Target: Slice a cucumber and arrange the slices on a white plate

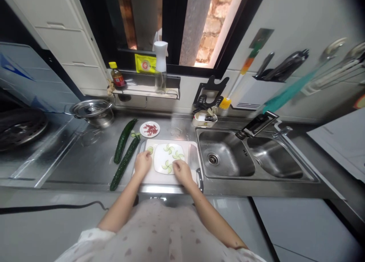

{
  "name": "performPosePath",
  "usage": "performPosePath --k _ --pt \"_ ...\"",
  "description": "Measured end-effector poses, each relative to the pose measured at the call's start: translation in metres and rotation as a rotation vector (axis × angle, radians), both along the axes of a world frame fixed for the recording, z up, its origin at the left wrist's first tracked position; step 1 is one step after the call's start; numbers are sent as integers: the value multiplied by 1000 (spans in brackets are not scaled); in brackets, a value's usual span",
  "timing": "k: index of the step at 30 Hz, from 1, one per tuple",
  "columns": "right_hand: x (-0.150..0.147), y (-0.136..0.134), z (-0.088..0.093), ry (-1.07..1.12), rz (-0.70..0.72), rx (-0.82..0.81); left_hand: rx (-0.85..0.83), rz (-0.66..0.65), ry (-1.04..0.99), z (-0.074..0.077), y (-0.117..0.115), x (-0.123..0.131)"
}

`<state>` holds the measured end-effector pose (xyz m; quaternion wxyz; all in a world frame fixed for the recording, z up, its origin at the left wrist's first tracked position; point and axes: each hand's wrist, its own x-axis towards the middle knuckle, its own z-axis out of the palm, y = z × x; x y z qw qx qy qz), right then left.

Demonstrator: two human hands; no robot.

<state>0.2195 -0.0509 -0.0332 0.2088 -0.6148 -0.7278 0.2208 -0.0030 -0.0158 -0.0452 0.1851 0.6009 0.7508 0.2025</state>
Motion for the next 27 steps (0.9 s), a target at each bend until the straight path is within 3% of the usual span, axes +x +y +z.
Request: performPosePath --k 5,15,27 --pt "6 1 0 82 -46 6 -55 127 61 -1 14 -8" --pt "13 -4 -1 146 -74 28 -136 155 163 -4 27 -5" --pt "11 -7 0 208 -86 24 -189 161 128 -10 32 -3"
